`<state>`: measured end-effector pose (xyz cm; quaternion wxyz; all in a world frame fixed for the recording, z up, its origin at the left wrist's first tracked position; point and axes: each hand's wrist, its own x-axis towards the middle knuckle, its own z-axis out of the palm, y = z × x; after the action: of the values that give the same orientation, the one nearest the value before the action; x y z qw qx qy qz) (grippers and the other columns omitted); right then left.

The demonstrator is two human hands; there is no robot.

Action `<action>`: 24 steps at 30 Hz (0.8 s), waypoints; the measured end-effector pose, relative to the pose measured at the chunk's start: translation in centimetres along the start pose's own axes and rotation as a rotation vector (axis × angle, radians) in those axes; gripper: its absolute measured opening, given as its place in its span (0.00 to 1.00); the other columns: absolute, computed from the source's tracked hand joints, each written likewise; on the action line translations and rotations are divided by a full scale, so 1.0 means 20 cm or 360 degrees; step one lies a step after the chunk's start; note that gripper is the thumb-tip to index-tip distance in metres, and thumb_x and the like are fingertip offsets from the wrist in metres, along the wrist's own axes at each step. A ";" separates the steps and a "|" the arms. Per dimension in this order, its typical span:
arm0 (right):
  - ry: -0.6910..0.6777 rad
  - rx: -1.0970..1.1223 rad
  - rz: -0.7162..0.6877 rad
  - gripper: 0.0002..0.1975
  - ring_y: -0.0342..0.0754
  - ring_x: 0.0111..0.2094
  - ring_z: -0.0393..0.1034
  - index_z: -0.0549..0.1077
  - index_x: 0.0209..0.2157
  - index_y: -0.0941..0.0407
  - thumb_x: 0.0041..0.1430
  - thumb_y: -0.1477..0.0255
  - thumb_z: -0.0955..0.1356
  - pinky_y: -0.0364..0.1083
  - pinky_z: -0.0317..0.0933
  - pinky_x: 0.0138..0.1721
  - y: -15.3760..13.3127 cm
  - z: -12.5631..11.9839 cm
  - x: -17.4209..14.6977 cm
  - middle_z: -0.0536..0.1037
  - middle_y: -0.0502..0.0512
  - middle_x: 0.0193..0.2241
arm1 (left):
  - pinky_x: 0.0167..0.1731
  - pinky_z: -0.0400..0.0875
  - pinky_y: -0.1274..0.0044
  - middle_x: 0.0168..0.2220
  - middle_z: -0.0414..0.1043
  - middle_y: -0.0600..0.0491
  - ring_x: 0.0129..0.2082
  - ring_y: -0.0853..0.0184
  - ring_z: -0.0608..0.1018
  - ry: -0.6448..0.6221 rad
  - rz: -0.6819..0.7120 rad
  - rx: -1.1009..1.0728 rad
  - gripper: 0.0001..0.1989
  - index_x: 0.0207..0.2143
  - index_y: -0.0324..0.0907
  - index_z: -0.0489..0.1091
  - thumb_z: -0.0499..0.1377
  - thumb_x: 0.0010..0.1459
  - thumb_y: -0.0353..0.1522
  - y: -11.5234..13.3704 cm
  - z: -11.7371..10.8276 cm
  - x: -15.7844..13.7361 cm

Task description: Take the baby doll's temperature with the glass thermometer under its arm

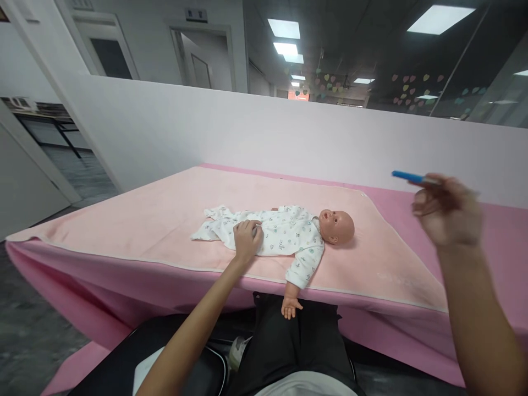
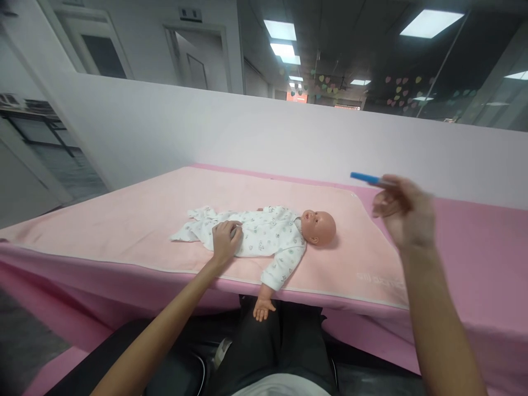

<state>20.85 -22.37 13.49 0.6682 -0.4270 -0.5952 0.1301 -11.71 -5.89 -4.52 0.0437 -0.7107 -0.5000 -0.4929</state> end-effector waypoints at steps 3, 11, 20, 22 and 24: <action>-0.0495 -0.0372 -0.0036 0.18 0.39 0.16 0.65 0.76 0.30 0.58 0.57 0.61 0.61 0.39 0.60 0.18 0.10 0.16 -0.15 0.75 0.48 0.18 | 0.41 0.56 0.70 0.29 0.70 0.53 0.33 0.64 0.70 -0.0009 0.0005 -0.0001 0.07 0.30 0.43 0.67 0.49 0.54 0.29 0.00 0.00 -0.01; -0.0573 -0.0511 0.0190 0.27 0.40 0.11 0.58 0.75 0.38 0.56 0.61 0.57 0.51 0.41 0.53 0.13 0.10 0.15 -0.12 0.76 0.53 0.19 | 0.41 0.56 0.70 0.30 0.71 0.53 0.34 0.64 0.70 -0.0045 -0.0013 -0.0024 0.07 0.29 0.43 0.67 0.49 0.55 0.29 -0.01 0.00 0.00; -0.0780 -0.0670 0.0369 0.24 0.38 0.11 0.51 0.75 0.36 0.57 0.59 0.56 0.56 0.41 0.46 0.14 0.14 0.12 -0.12 0.70 0.51 0.13 | 0.41 0.56 0.70 0.29 0.71 0.53 0.33 0.64 0.70 -0.0063 -0.0009 -0.0029 0.08 0.29 0.43 0.67 0.48 0.55 0.29 -0.01 0.00 0.00; -0.0742 -0.0703 0.0334 0.26 0.39 0.09 0.48 0.74 0.39 0.57 0.60 0.57 0.52 0.42 0.44 0.13 0.14 0.13 -0.13 0.70 0.51 0.12 | 0.41 0.56 0.70 0.30 0.71 0.53 0.33 0.64 0.70 -0.0063 -0.0011 -0.0023 0.08 0.29 0.43 0.67 0.48 0.55 0.30 -0.01 0.00 0.00; -0.0898 -0.0857 0.0334 0.23 0.39 0.09 0.50 0.76 0.33 0.56 0.59 0.58 0.56 0.42 0.45 0.13 0.15 0.16 -0.17 0.69 0.51 0.12 | 0.41 0.56 0.70 0.30 0.71 0.53 0.34 0.63 0.70 -0.0063 -0.0015 -0.0015 0.09 0.29 0.43 0.67 0.48 0.55 0.30 -0.01 0.00 0.00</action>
<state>18.09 -21.52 8.83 0.3260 -0.5928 -0.7212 0.1493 -11.86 -5.81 -4.61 0.0282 -0.7182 -0.5018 -0.4812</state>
